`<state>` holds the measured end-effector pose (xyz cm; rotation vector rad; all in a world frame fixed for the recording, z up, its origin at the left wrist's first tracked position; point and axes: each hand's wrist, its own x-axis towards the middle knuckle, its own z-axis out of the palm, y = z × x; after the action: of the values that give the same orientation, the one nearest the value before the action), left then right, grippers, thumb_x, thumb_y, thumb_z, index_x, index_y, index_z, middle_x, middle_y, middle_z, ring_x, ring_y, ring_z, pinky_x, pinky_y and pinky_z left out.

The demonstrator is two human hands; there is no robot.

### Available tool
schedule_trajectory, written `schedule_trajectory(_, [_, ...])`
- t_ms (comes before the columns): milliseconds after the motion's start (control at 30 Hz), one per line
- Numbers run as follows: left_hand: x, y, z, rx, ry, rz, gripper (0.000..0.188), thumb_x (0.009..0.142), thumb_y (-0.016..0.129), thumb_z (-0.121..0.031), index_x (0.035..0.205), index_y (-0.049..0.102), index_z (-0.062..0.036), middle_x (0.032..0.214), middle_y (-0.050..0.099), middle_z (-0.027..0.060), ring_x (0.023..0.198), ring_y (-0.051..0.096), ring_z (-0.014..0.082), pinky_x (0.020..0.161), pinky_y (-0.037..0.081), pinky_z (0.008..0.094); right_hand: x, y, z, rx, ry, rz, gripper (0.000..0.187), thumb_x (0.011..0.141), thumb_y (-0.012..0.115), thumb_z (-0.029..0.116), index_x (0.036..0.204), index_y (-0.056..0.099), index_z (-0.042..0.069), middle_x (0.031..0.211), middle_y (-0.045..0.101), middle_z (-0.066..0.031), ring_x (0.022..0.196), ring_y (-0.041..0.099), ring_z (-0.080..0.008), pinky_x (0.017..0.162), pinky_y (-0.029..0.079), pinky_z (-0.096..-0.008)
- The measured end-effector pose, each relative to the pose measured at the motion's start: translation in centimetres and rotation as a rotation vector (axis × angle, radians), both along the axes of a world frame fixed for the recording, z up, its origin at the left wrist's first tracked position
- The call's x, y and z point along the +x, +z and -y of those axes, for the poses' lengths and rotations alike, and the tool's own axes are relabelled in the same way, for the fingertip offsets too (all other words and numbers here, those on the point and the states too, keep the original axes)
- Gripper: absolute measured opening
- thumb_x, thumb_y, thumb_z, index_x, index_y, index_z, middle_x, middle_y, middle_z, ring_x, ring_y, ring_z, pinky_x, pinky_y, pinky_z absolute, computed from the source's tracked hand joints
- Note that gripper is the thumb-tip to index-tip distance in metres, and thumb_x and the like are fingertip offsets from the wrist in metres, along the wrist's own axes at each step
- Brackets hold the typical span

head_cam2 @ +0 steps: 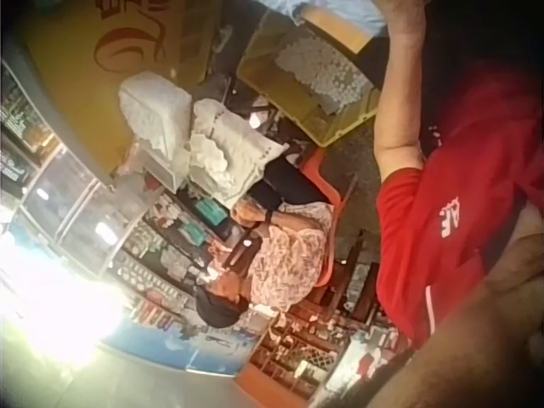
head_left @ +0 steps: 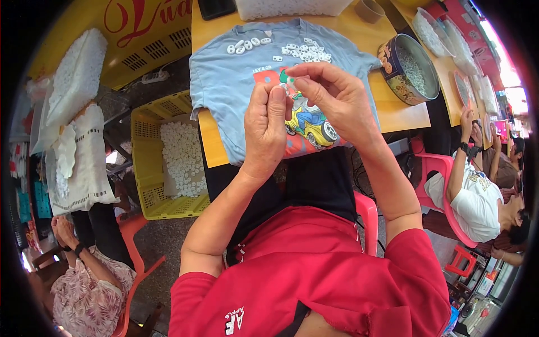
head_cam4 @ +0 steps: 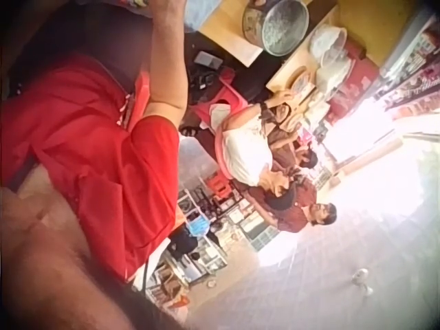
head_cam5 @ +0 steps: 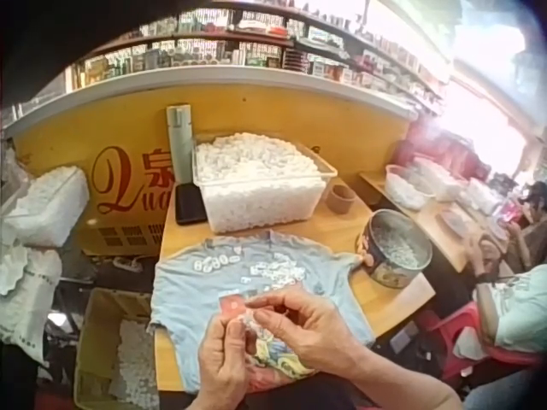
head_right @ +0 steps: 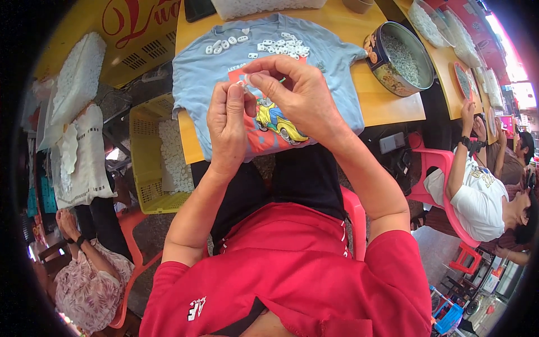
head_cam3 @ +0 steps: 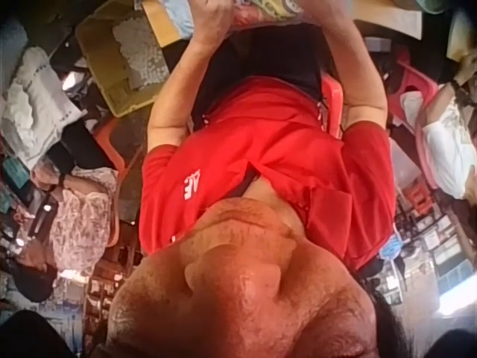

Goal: Attaching small white plastic decorative pieces to a printed design on a t-shirt.

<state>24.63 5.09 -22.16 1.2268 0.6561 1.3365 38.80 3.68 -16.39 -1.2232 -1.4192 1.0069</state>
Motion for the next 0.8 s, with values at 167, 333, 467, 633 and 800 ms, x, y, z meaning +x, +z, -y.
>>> schedule_trajectory(167, [-0.1,0.3,0.1,-0.025,0.000,0.005,0.022,0.106,0.044,-0.019,0.089,0.049,-0.0055,0.074,0.049,-0.0016,0.066,0.042,0.0041,0.057,0.037,0.0206,-0.4,-0.4,0.1,0.070,0.001,0.054,0.022,0.096,0.061,0.008,0.115,0.064,0.000,0.099,0.065,-0.0016,0.084,0.056,-0.0053,0.070,0.046,-0.0209])
schedule_trajectory(333, [-0.1,0.2,0.2,-0.032,-0.021,0.034,0.022,0.106,0.043,-0.020,0.091,0.050,-0.0053,0.074,0.048,-0.0018,0.066,0.042,0.0040,0.057,0.036,0.0202,-0.7,-0.6,0.0,0.144,0.021,0.027,0.021,0.096,0.059,0.004,0.115,0.064,-0.001,0.099,0.064,-0.0030,0.089,0.058,-0.0079,0.075,0.050,-0.0233])
schedule_trajectory(467, [0.1,0.4,0.3,-0.044,-0.015,0.078,0.021,0.106,0.043,-0.020,0.092,0.050,-0.0051,0.075,0.048,-0.0017,0.066,0.041,0.0043,0.057,0.036,0.0205,-0.9,-1.0,0.1,0.183,0.018,0.063,0.020,0.096,0.058,0.003,0.115,0.063,-0.002,0.101,0.064,-0.0045,0.091,0.060,-0.0091,0.076,0.052,-0.0239])
schedule_trajectory(633, [0.0,-0.2,0.1,0.029,0.029,0.057,0.019,0.106,0.044,-0.018,0.094,0.051,-0.0051,0.075,0.048,-0.0024,0.066,0.041,0.0047,0.058,0.037,0.0211,-2.1,-1.8,0.6,0.151,-0.035,-0.078,0.020,0.096,0.059,0.001,0.114,0.064,-0.002,0.100,0.063,-0.0058,0.085,0.062,-0.0103,0.073,0.053,-0.0243])
schedule_trajectory(800, [0.0,0.2,0.2,0.006,0.033,0.064,0.018,0.105,0.045,-0.018,0.093,0.051,-0.0056,0.074,0.048,-0.0030,0.066,0.041,0.0045,0.058,0.037,0.0211,-2.4,-2.3,0.4,0.229,-0.049,-0.069,0.020,0.095,0.059,0.001,0.115,0.063,-0.003,0.097,0.064,-0.0049,0.085,0.062,-0.0109,0.074,0.053,-0.0246])
